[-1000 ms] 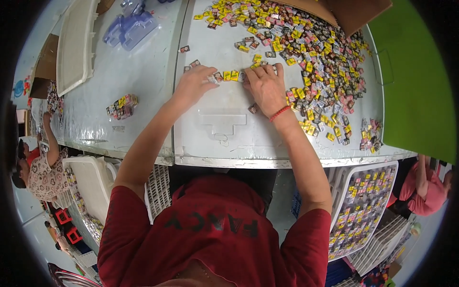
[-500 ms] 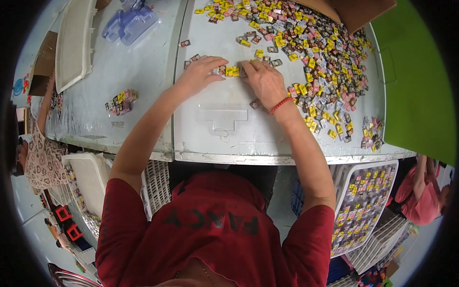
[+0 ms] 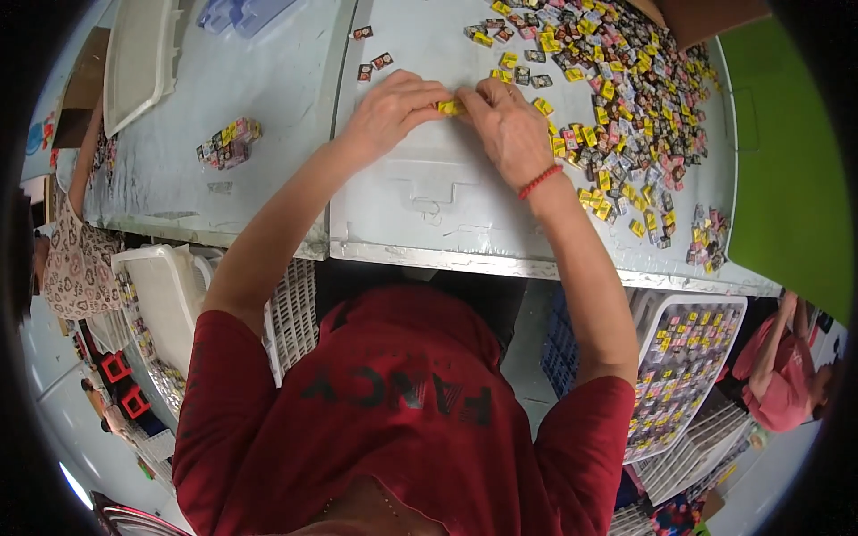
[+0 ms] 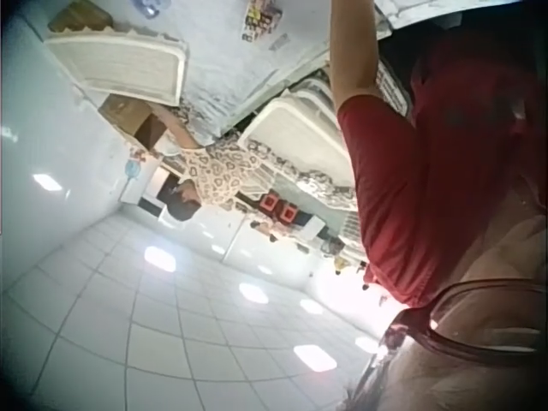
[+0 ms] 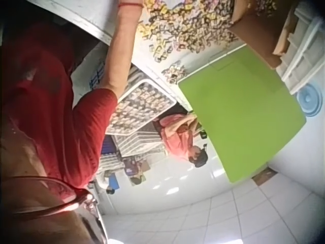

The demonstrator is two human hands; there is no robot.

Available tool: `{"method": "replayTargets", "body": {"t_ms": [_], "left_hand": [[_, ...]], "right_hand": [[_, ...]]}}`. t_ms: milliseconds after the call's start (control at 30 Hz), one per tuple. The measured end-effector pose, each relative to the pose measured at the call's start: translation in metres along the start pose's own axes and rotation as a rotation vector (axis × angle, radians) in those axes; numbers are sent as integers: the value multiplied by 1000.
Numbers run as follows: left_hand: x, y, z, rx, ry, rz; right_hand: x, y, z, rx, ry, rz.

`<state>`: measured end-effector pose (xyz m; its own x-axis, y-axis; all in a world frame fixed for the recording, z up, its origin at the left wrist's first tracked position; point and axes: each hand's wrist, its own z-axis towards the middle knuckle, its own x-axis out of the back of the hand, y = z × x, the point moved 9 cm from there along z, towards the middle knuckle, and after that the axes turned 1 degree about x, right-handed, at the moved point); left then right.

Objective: Sorting and arranging small square toy components on a work surface and placing them into containers.

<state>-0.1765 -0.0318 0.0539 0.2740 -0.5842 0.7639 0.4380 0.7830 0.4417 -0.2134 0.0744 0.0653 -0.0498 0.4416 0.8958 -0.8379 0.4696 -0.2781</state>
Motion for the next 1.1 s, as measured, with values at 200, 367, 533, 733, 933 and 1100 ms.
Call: {"method": "replayTargets", "body": {"t_ms": [200,367,533,733,933,1100], "left_hand": [[12,36,-58,10,-46,-25],[6,38,-64,-2,-26,-57],[16,39,-73,72,22,-83],[24,46,-82,20,44,-27],[28,36,-87,71,118,1],[29,40,-84,97,126,13]], "right_hand": [[-4,-57,-31,12,-85,108],[-14,-59,-37,-22,-77,48],[-8,-43,-43,-116,44,245],[-6,-48,-61,-55,35,201],[0,-47,-65,-91,40,228],[1,-43,-62,-34,25,172]]}}
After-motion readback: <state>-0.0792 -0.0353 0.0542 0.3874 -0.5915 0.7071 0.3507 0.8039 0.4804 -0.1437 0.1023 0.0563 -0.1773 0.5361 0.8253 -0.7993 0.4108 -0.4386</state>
